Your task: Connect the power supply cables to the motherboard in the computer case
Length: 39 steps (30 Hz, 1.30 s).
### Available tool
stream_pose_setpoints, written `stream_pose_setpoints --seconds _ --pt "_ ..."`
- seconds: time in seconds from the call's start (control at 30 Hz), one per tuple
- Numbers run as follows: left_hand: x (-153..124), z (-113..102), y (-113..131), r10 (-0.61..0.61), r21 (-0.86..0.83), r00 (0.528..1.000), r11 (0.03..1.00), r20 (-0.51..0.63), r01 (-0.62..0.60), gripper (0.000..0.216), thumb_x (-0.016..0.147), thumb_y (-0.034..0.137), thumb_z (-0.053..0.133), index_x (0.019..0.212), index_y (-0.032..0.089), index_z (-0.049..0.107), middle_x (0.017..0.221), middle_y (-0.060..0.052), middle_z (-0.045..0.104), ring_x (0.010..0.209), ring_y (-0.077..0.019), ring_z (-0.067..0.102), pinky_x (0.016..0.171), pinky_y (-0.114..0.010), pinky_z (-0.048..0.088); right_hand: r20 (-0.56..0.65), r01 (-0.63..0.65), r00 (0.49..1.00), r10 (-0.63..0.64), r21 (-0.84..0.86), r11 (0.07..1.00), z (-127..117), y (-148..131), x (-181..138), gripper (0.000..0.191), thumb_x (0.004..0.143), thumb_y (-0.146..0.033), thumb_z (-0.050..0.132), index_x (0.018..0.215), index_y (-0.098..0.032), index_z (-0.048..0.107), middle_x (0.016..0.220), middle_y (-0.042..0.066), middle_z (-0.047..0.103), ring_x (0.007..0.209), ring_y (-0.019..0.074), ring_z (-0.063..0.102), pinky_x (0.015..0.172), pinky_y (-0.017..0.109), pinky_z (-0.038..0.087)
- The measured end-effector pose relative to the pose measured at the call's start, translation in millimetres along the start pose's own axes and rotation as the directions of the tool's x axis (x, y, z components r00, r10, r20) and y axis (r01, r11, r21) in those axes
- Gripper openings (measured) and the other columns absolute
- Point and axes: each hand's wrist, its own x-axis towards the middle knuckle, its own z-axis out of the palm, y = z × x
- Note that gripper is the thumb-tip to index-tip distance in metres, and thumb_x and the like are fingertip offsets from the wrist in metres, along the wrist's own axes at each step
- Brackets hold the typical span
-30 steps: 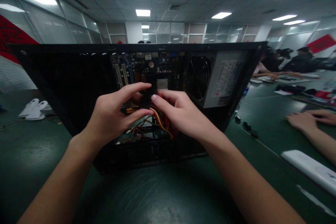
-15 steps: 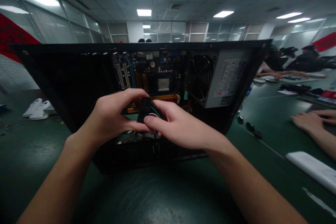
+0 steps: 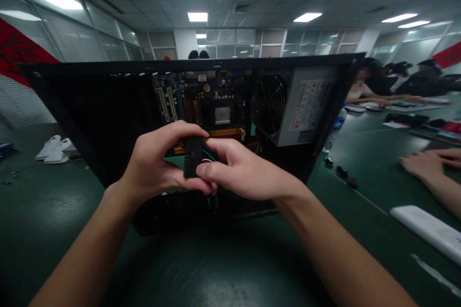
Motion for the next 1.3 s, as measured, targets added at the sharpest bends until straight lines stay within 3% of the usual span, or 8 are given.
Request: stream_pose_setpoints --seconds 0.17,0.4,0.5,0.8,1.03,1.17,1.3 --pt "5 12 8 -0.02 -0.068 0.994 0.998 -0.104 0.013 0.068 0.059 0.067 0.08 0.106 0.019 0.065 0.093 -0.007 0.068 0.083 -0.0204 0.063 0.075 -0.033 0.054 -0.001 0.042 0.999 -0.042 0.04 0.998 -6 2 -3 0.019 0.073 -0.029 0.065 0.083 -0.013 0.06 0.076 0.001 0.055 0.065 0.0105 0.049 0.058 0.022 0.043" --pt "6 24 19 -0.035 -0.196 0.992 0.981 -0.119 0.011 0.068 0.062 0.064 0.081 0.112 0.023 0.065 0.109 -0.011 0.064 0.105 -0.0274 0.06 0.086 -0.042 0.056 0.073 0.158 0.984 -0.164 0.088 0.984 -7 1 -7 0.015 0.072 -0.025 0.062 0.082 -0.015 0.058 0.075 0.001 0.055 0.067 0.012 0.051 0.059 0.022 0.044" --pt "5 24 18 -0.043 -0.228 0.996 0.973 -0.08 0.024 0.069 0.06 0.064 0.082 0.113 0.023 0.065 0.114 -0.012 0.064 0.111 -0.0299 0.06 0.089 -0.045 0.056 0.076 0.154 0.984 -0.16 0.074 0.985 -5 1 -8 0.015 0.072 -0.026 0.062 0.082 -0.016 0.057 0.074 0.001 0.054 0.066 0.0127 0.05 0.058 0.023 0.044" --pt "3 19 13 0.002 -0.245 0.997 0.969 -0.08 -0.022 0.066 0.061 0.063 0.082 0.11 0.022 0.067 0.111 -0.012 0.066 0.106 -0.0276 0.064 0.087 -0.04 0.058 0.025 0.265 0.964 -0.265 -0.039 0.963 1 1 -8 0.009 0.072 -0.02 0.058 0.079 -0.015 0.056 0.079 0.003 0.054 0.072 0.0143 0.051 0.06 0.023 0.044" --pt "3 18 6 -0.032 -0.254 0.998 0.967 -0.059 0.016 0.068 0.056 0.06 0.086 0.109 0.021 0.067 0.108 -0.011 0.069 0.105 -0.0271 0.065 0.09 -0.04 0.056 -0.04 0.168 0.984 -0.172 -0.097 0.981 0 4 -5 0.02 0.072 -0.028 0.059 0.086 -0.014 0.059 0.078 0.003 0.055 0.068 0.0132 0.049 0.06 0.024 0.043" --pt "4 16 8 -0.008 -0.28 1.0 0.96 -0.024 0.001 0.063 0.056 0.054 0.089 0.106 0.02 0.068 0.107 -0.01 0.069 0.101 -0.0252 0.066 0.088 -0.038 0.057 0.019 0.184 0.983 -0.184 -0.032 0.982 -2 8 -4 0.02 0.072 -0.03 0.064 0.084 -0.014 0.061 0.083 0.005 0.059 0.075 0.0163 0.054 0.067 0.027 0.048" --pt "5 18 16 0.043 -0.327 0.997 0.943 -0.062 -0.061 0.056 0.061 0.044 0.089 0.106 0.019 0.067 0.11 -0.011 0.069 0.101 -0.0237 0.066 0.088 -0.037 0.057 0.041 0.227 0.972 -0.232 0.093 0.969 -2 15 -4 0.023 0.071 -0.035 0.069 0.079 -0.015 0.061 0.08 0.005 0.058 0.079 0.0181 0.056 0.074 0.029 0.05"
